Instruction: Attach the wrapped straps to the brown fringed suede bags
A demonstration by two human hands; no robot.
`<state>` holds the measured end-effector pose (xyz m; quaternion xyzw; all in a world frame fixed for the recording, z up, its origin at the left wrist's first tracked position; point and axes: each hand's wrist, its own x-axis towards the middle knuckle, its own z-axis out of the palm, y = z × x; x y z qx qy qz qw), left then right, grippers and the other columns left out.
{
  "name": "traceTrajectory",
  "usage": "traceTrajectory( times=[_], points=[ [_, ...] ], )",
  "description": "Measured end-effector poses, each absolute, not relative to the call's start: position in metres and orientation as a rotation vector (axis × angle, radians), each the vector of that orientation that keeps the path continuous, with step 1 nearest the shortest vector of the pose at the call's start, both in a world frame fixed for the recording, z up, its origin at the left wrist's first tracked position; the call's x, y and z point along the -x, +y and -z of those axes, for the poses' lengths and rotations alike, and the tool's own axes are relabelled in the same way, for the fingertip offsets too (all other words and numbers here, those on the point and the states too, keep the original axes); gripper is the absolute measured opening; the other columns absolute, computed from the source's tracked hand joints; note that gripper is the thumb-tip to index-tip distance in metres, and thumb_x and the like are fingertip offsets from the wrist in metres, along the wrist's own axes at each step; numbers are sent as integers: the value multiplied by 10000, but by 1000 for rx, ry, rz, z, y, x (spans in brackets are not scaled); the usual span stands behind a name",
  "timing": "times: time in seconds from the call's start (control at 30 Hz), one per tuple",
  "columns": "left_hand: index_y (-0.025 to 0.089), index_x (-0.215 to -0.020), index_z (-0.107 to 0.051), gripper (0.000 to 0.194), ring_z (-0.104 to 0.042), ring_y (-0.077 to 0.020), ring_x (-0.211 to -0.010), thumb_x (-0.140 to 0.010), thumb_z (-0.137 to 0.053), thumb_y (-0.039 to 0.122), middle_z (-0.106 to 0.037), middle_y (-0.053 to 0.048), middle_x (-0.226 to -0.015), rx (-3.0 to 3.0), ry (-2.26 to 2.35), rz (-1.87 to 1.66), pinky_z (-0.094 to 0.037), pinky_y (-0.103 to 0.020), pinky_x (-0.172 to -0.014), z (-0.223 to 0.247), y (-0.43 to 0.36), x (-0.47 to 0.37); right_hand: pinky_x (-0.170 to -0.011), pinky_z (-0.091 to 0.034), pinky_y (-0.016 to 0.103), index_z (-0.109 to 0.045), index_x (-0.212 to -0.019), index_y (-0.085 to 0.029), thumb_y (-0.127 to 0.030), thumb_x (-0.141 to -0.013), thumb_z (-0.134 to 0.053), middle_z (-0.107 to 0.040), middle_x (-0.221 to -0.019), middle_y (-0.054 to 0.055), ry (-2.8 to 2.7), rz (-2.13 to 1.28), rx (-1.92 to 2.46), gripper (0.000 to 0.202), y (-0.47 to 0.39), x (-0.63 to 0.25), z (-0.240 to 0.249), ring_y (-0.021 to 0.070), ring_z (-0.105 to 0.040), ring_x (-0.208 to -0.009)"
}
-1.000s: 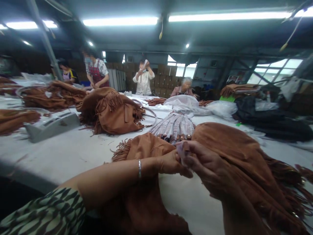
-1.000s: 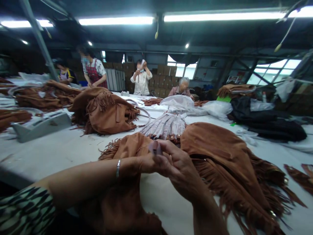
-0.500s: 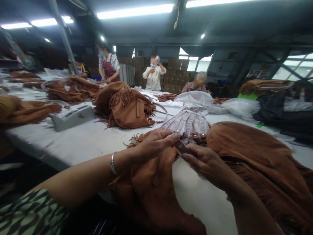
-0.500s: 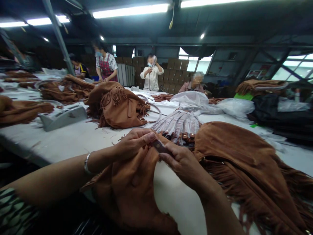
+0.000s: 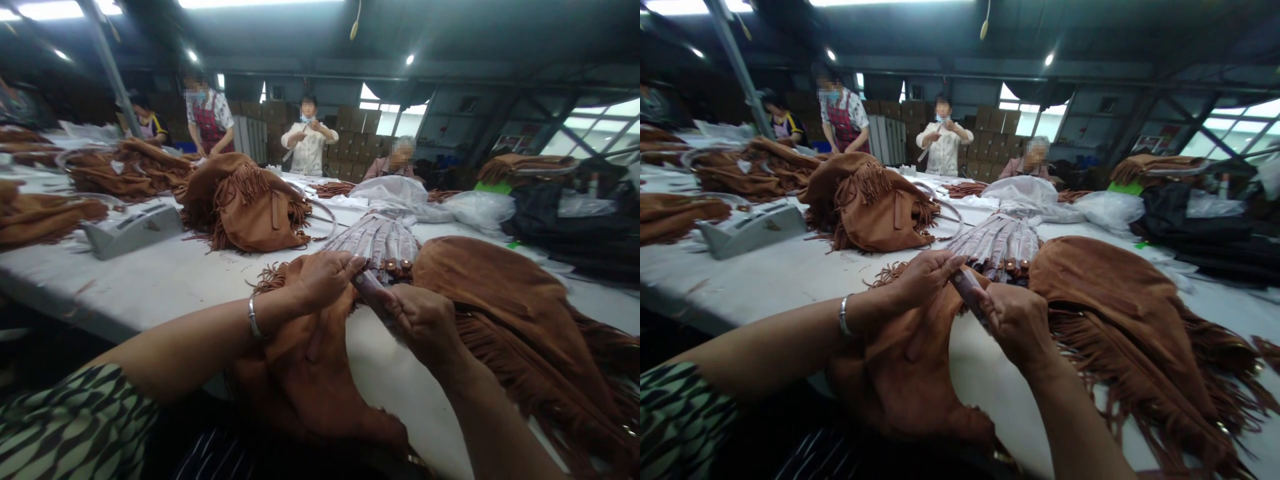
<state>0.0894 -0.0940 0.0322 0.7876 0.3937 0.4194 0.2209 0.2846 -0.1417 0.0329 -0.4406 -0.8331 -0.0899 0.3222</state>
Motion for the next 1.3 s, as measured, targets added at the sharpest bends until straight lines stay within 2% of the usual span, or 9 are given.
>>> traceTrajectory(
  times=[0.17, 0.37, 0.47, 0.57, 0.67, 0.8, 1.03, 1.17, 1.3],
  points=[
    [167, -627, -423, 379, -348, -94, -573, -927, -371, 392, -399, 38, -605, -2192, 1156, -1191, -291, -225, -564, -42, -93, -91, -537, -224, 323, -437, -493, -202, -372, -935, -466, -424, -459, 10, -2197, 704, 1014, 474, -142, -296, -21, 127, -351, -462],
    [167, -585, -393, 385, -340, -89, -550, -927, -399, 344, -372, 42, -571, -2279, 1269, -1249, -265, -227, -551, -43, -94, -85, -548, -300, 315, -527, -535, -200, -463, -935, -420, -520, -509, 38, -2278, 313, 1261, 491, -147, -332, -5, 163, -467, -498],
    [163, -586, -416, 396, -343, -87, -536, -935, -416, 351, -396, 37, -566, -2461, 1234, -1326, -258, -232, -547, -42, -103, -90, -697, -418, 334, -666, -905, -194, -472, -909, -464, -672, -881, 92, -2075, -58, 1388, 343, -160, -326, -18, 240, -611, -800],
    [152, -626, -485, 408, -388, -88, -551, -954, -404, 380, -456, 19, -593, -2698, 1064, -1300, -283, -231, -561, -47, -118, -104, -883, -424, 373, -539, -1249, -206, -461, -911, -478, -607, -1215, 108, -1918, -386, 1250, 427, -171, -303, -42, 267, -567, -1083],
    [144, -648, -523, 451, -435, -88, -557, -975, -362, 410, -481, 12, -594, -2757, 976, -1271, -318, -225, -572, -51, -130, -117, -706, -482, 292, -602, -988, -180, -461, -915, -484, -660, -898, 70, -1875, -767, 1069, 313, -179, -282, -53, 188, -619, -796],
    [140, -652, -530, 464, -451, -84, -544, -981, -352, 415, -488, 14, -587, -2742, 985, -1240, -328, -219, -561, -47, -133, -121, -460, -378, 209, -548, -758, -175, -445, -928, -469, -530, -602, -13, -1809, -939, 1057, 329, -190, -282, -41, 95, -488, -484],
    [92, -1039, -559, 349, -564, -216, -892, -916, -499, 412, -612, -88, -934, -3091, 985, -953, -420, -329, -781, -33, -188, -128, -562, -331, 248, -520, -621, -172, -300, -905, -469, -491, -531, -19, -1864, -517, 1441, 316, -171, -321, -3, 105, -442, -515],
    [124, -927, -582, 276, -561, -249, -800, -881, -530, 391, -603, -96, -874, -3325, 529, -212, -421, -392, -742, -11, -233, -139, -511, -274, 263, -533, -610, -166, -303, -878, -474, -484, -487, -14, -1744, -541, 1687, 307, -150, -343, 29, 108, -408, -461],
    [130, -915, -593, 150, -580, -231, -749, -878, -494, 236, -603, -96, -857, -3278, 544, 56, -418, -370, -693, 9, -228, -147, -498, -249, 268, -561, -630, -166, -377, -851, -516, -506, -495, -7, -1702, -562, 1712, 310, -145, -349, 48, 112, -403, -456]
  ],
)
